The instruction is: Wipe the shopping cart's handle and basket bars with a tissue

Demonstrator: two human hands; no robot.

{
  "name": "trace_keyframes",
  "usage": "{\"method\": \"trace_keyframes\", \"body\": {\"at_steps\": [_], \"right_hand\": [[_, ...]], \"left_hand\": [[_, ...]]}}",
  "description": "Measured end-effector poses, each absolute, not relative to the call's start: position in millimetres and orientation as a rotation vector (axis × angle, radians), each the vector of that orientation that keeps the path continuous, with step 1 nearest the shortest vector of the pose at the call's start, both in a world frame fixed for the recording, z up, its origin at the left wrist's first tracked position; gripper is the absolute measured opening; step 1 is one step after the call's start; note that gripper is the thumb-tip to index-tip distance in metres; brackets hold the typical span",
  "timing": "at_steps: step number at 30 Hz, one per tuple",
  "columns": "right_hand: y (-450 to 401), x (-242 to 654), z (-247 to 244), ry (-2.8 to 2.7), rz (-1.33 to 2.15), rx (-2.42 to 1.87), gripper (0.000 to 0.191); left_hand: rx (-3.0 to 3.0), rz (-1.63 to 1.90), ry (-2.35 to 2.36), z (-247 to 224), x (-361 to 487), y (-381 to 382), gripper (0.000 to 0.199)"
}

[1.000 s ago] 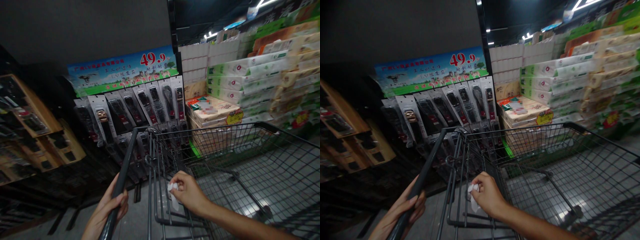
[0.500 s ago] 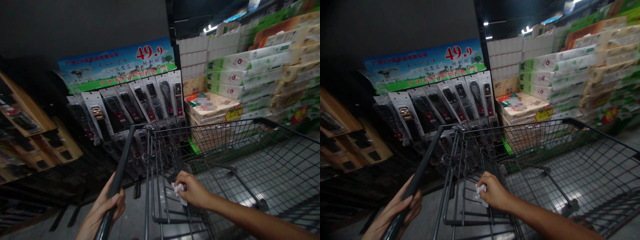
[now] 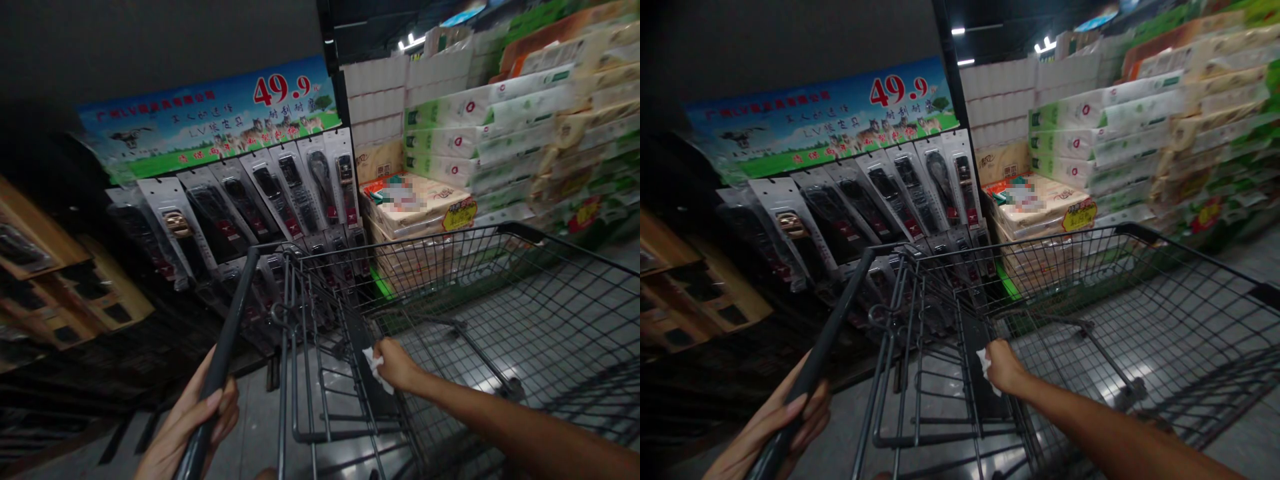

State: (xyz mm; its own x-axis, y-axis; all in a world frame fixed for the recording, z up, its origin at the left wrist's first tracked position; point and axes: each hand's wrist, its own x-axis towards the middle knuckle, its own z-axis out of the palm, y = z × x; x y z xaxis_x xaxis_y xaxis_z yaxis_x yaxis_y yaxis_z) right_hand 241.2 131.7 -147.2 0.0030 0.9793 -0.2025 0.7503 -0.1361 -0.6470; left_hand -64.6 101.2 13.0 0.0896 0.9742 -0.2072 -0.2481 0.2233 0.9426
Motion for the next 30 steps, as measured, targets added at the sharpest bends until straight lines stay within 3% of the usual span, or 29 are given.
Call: {"method": "trace_keyframes", "body": {"at_steps": [7, 12, 23, 30], "right_hand": [[148.9, 216.8, -145.7, -1.139, 1.365, -1.703, 0.027], [146.9, 211.3, -134.3, -0.972, 1.612, -1.505, 0.018], [150.0, 180.5, -82.4, -1.008, 1.582, -1.28, 0.023], [148.0, 169.3, -67.3, -1.055, 1.48, -1.123, 0.014]], "left_hand": [[0.837, 1.144, 1.097, 18.5, -56.9, 99.0, 0.062], [0.825, 1.166, 1.106, 18.1, -56.5, 99.2, 0.066], [0.826, 1.153, 1.098, 17.5, -56.8, 100.4, 0.061], [0.837, 1.163, 1.143, 17.9, -56.6, 99.6, 0.063]]}}
